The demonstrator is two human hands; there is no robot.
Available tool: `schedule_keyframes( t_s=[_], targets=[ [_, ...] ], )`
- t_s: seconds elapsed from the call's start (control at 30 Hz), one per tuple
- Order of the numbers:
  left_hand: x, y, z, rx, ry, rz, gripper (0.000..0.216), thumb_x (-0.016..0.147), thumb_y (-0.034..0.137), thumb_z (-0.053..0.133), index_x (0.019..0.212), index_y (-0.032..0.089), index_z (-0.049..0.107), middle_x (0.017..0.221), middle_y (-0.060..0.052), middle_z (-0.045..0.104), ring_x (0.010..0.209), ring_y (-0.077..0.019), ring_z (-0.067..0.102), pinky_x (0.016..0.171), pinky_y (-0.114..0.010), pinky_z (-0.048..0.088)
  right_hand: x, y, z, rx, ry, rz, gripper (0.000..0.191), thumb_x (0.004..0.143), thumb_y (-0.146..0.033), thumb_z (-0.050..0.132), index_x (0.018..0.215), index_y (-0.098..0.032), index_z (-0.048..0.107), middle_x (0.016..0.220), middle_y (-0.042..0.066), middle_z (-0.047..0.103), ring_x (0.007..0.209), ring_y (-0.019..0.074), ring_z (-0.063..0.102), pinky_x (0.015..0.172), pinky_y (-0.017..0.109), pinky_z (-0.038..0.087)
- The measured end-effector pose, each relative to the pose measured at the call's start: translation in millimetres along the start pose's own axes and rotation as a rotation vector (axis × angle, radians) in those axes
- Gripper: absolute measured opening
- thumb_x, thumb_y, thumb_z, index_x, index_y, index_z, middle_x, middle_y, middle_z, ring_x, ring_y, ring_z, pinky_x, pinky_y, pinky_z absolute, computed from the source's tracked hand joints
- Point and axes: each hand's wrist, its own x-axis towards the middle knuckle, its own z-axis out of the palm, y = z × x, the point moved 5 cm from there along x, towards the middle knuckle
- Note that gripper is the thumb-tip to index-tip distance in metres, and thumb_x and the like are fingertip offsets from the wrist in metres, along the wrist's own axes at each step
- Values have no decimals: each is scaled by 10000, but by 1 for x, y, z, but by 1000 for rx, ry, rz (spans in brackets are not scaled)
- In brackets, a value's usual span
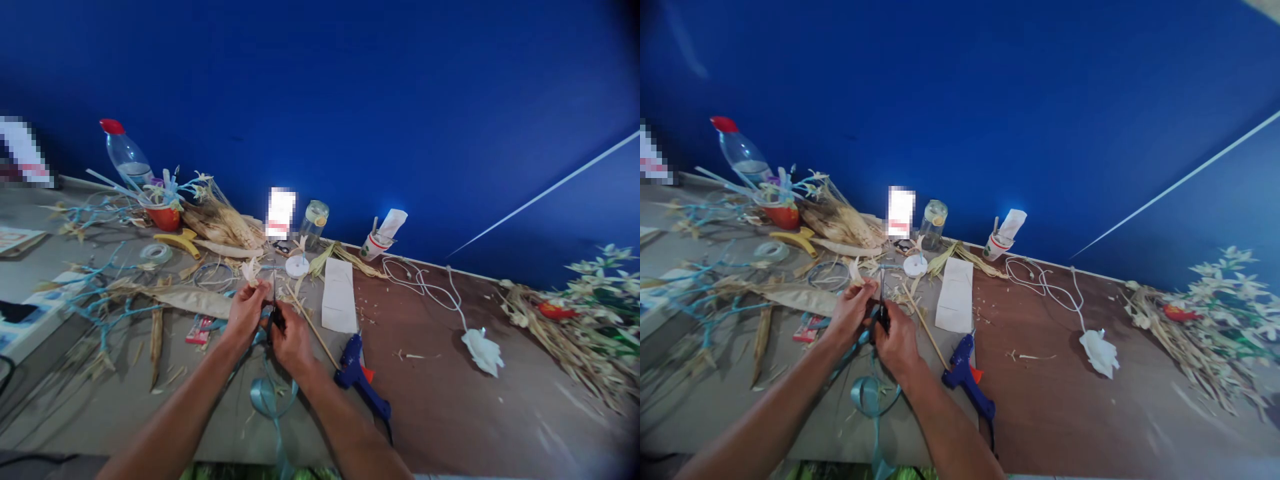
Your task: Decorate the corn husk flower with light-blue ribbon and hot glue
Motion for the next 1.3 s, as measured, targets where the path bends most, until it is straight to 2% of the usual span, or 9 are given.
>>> schedule_keyframes(
  t_s=[0.2,0.4,0.6,0.97,1.3],
  targets=[
    [1,-1,1,-17,-20,9,291,576,382,710,617,160,526,428,87,418,349,-37,329,357,-175,248,-1,-1,-1,-6,15,3,309,788,-246,477,1061,-141,577,869,86,660,757,198,603,681,292,477],
    [1,-3,3,-1,-62,8,337,558,412,724,595,153,511,473,74,442,386,-40,350,380,-186,254,-1,2,-2,-10,33,58,343,766,-230,520,1096,-155,570,932,92,667,811,200,613,747,313,489],
    [3,-6,2,-5,-60,6,321,564,392,725,596,152,513,468,76,433,389,-38,342,388,-186,255,-1,3,-1,3,19,55,355,796,-279,510,1105,-115,568,934,119,664,809,213,616,735,320,488],
    [2,-2,2,27,-62,20,348,559,420,724,580,155,499,478,67,432,407,-47,347,388,-186,259,-1,3,-2,22,21,67,313,816,-315,511,1069,-147,585,850,75,667,725,183,605,659,277,474],
    [4,-3,0,14,-85,30,315,565,405,722,580,156,529,495,60,470,428,-60,396,418,-195,302,-1,11,-1,80,38,77,281,789,-242,523,1052,-165,585,865,61,651,725,166,604,675,276,488]
  ],
)
